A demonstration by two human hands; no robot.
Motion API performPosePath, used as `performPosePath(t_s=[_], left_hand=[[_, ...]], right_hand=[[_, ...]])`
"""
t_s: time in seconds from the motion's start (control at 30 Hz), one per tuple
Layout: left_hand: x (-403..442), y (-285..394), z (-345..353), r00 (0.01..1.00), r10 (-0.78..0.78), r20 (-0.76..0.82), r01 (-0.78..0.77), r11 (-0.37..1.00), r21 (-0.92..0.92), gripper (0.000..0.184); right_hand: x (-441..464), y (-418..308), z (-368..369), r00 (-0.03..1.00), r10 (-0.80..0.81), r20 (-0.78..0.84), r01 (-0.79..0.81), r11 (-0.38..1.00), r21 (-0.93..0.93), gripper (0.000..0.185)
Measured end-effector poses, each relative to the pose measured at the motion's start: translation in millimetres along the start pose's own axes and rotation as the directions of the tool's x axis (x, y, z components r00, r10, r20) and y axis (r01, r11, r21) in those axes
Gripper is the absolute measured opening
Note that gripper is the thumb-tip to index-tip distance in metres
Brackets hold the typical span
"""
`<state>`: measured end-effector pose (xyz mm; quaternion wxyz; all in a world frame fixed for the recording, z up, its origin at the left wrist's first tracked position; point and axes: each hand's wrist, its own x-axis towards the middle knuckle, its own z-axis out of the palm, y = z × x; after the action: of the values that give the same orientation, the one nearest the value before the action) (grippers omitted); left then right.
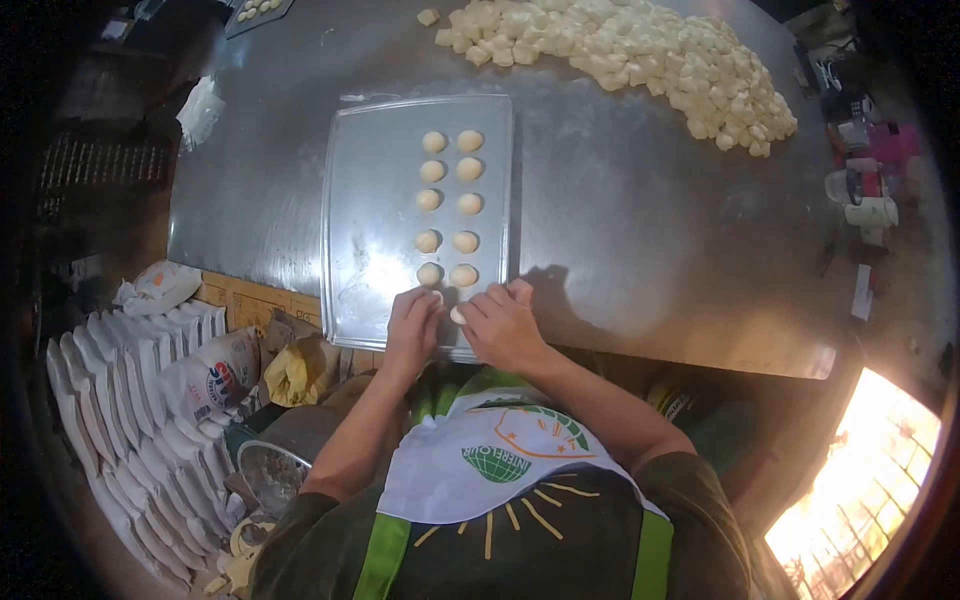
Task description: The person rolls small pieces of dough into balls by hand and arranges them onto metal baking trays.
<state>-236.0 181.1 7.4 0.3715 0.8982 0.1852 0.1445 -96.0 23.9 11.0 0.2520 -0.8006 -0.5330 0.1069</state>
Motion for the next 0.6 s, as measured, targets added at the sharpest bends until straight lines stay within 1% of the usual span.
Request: performPosePath(t_s=[0.07, 0.1, 0.17, 0.2, 0.23, 0.27, 0.3, 0.33, 0.4, 0.43, 0.47, 0.5, 0.57, 0.6], left_hand=[[10.0, -25.1, 13.0, 0.999, 0.024, 0.035, -0.028, 0.991, 0.129, 0.027], [9.6, -32.2, 18.9, 0.999, 0.013, 0.041, -0.018, 0.992, 0.123, 0.031], [1.5, -29.5, 15.0, 0.997, 0.034, 0.070, -0.041, 0.993, 0.110, 0.040], [-0.3, -18.5, 4.5, 0.994, 0.044, 0.100, -0.056, 0.992, 0.111, 0.045], [-2.6, -7.4, -5.7, 0.991, -0.020, 0.132, 0.010, 0.997, 0.076, 0.052], [-6.9, 1.7, -11.5, 0.998, -0.002, 0.070, -0.006, 0.994, 0.109, 0.051], [-4.6, 7.3, -10.4, 1.000, 0.006, 0.003, -0.007, 0.989, 0.146, 0.051], [13.7, 18.0, -3.7, 1.000, 0.027, 0.009, -0.028, 0.989, 0.145, 0.051], [43.2, 44.5, 10.1, 0.996, 0.013, -0.088, 0.000, 0.990, 0.142, 0.047], [54.9, 55.1, 19.4, 0.991, 0.002, -0.137, 0.017, 0.990, 0.142, 0.044], [80.2, 70.7, 32.9, 0.992, 0.009, -0.127, 0.011, 0.988, 0.155, 0.044], [113.2, 82.8, 53.0, 0.991, 0.096, -0.095, -0.082, 0.987, 0.135, 0.039], [188.2, 117.8, 94.9, 0.958, 0.285, -0.020, -0.284, 0.957, 0.061, 0.032], [231.1, 136.8, 118.6, 0.921, 0.388, 0.022, -0.388, 0.922, 0.003, 0.030]], right_hand=[[9.7, 8.5, 14.2, 0.993, -0.023, 0.113, 0.035, 0.994, -0.107, 0.035], [15.2, 10.9, 3.5, 0.997, -0.006, 0.076, 0.018, 0.989, -0.150, 0.035], [7.0, 11.2, -20.9, 0.993, -0.071, -0.098, 0.069, 0.997, -0.024, 0.036], [0.1, 25.6, -31.6, 0.990, -0.040, -0.133, 0.032, 0.997, -0.064, 0.036], [-7.8, 42.0, -40.8, 0.985, 0.021, -0.169, -0.020, 1.000, 0.008, 0.035], [-13.0, 60.6, -50.3, 0.977, 0.078, -0.197, -0.061, 0.994, 0.092, 0.033], [-17.4, 86.9, -60.2, 0.972, 0.094, -0.217, -0.078, 0.994, 0.081, 0.033], [-19.0, 120.0, -74.0, 0.948, 0.134, -0.287, -0.132, 0.991, 0.028, 0.028], [-15.3, 197.0, -98.7, 0.883, 0.210, -0.419, -0.248, 0.968, -0.037, 0.020], [-3.0, 241.5, -113.0, 0.841, 0.243, -0.484, -0.306, 0.950, -0.055, 0.017], [20.5, 277.4, -141.7, 0.751, 0.238, -0.616, -0.310, 0.951, -0.010, 0.014], [41.9, 314.1, -170.3, 0.693, 0.312, -0.650, -0.380, 0.924, 0.039, 0.014], [85.5, 382.0, -217.9, 0.542, 0.250, -0.802, -0.438, 0.899, -0.016, 0.016], [101.0, 410.1, -234.3, 0.558, 0.315, -0.767, -0.463, 0.886, 0.028, 0.017]])
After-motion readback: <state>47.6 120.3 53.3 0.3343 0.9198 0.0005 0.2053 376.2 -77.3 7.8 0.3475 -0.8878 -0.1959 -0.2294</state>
